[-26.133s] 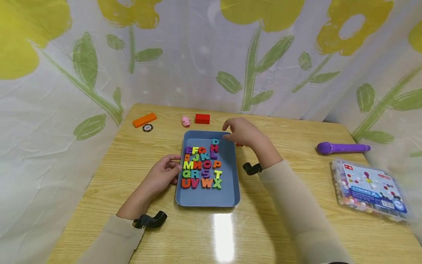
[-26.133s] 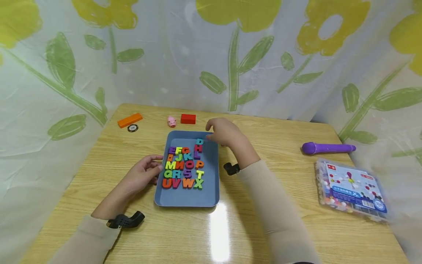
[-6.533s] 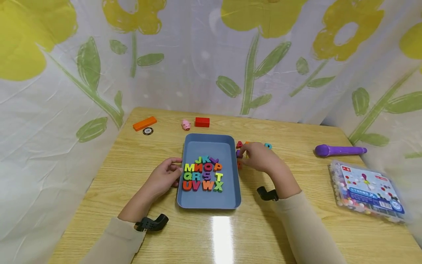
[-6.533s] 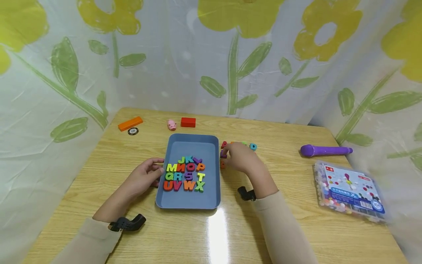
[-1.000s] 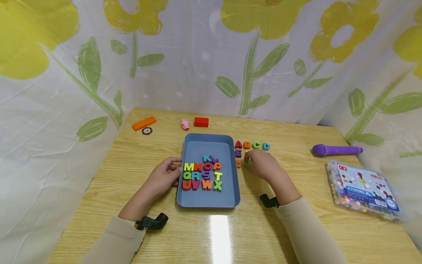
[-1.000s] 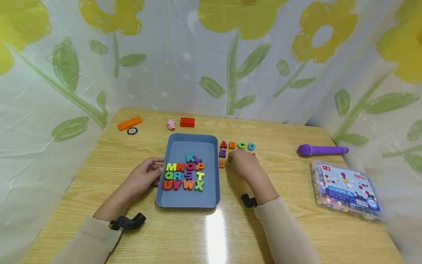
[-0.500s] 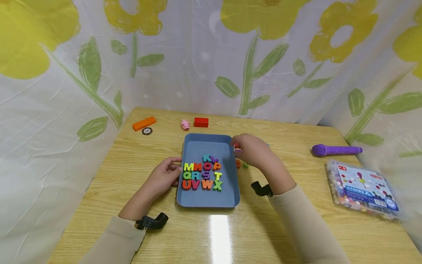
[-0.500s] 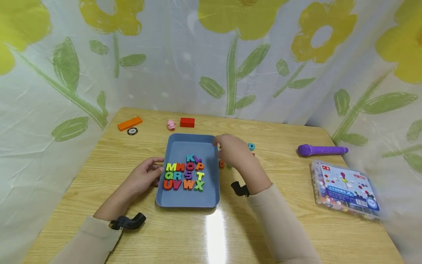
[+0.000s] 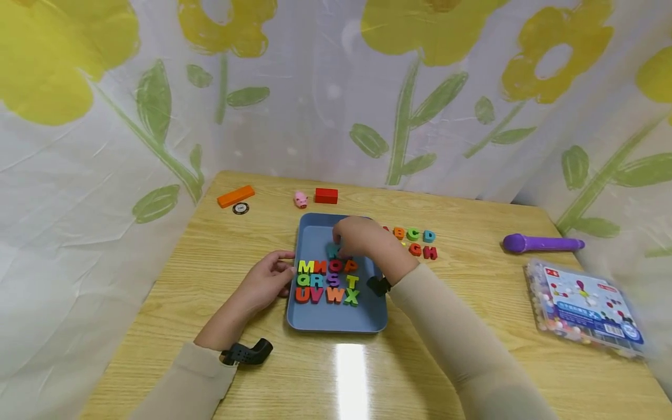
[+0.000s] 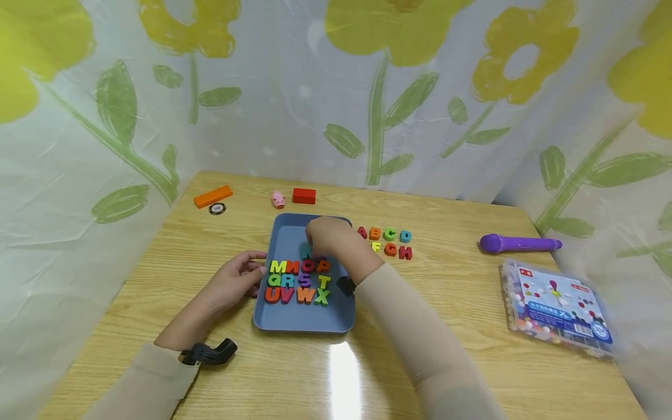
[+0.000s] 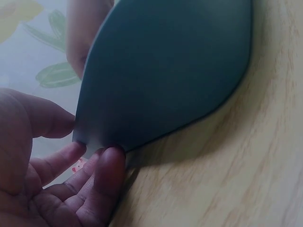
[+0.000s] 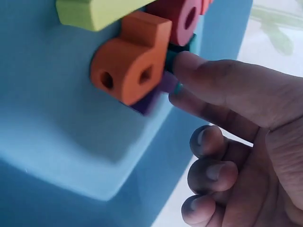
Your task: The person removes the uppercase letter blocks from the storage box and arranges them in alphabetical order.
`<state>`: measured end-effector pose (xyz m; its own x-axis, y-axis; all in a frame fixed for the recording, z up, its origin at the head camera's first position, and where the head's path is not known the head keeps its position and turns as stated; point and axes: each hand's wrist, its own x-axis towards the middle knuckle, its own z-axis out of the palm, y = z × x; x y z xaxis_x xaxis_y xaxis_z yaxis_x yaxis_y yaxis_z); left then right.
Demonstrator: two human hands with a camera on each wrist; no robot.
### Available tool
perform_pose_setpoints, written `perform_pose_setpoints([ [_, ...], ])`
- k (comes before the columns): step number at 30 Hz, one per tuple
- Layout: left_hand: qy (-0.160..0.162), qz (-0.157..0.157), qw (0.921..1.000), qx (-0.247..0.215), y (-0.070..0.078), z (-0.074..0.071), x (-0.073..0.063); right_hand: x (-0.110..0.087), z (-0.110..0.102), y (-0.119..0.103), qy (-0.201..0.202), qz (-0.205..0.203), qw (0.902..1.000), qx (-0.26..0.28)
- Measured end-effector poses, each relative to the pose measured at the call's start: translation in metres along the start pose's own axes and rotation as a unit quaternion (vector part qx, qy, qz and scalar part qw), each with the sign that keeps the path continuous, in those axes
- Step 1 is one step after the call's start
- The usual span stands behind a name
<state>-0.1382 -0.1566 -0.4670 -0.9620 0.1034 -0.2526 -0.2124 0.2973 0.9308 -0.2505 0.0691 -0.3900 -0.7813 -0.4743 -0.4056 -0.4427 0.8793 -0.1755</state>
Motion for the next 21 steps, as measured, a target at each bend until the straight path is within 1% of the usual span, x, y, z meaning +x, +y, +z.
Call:
perform_pose_setpoints([
  [3,0.002,0.000,1.0000,0.003,0.000,0.000,0.000,0.004,0.003,0.000,-0.003,-0.004,1.0000,-0.002],
  [8,0.002,0.002,1.0000,0.001,0.000,0.001,0.001,0.006,0.005,0.001,-0.005,-0.008,0.9999,0.012],
  [10,0.002,0.001,1.0000,0.002,0.000,0.002,0.001,0.006,0.004,0.002,0.003,-0.008,0.9999,0.015],
  [13,0.003,-0.003,1.0000,0.007,0.000,0.002,0.001,0.001,-0.001,0.006,0.028,-0.015,0.9989,0.033],
  [15,0.002,-0.003,0.9999,0.010,0.000,0.002,0.001,-0.008,-0.010,0.011,0.054,-0.027,0.9972,0.044],
  [18,0.001,-0.004,0.9999,0.009,0.000,0.001,0.001,-0.029,-0.025,0.025,0.099,-0.045,0.9921,0.064],
  [19,0.001,-0.004,0.9999,0.009,-0.001,0.001,0.002,-0.038,-0.029,0.031,0.113,-0.047,0.9901,0.068],
  [21,0.000,-0.003,0.9999,0.010,-0.001,0.000,0.001,-0.056,-0.035,0.045,0.137,-0.037,0.9867,0.079],
])
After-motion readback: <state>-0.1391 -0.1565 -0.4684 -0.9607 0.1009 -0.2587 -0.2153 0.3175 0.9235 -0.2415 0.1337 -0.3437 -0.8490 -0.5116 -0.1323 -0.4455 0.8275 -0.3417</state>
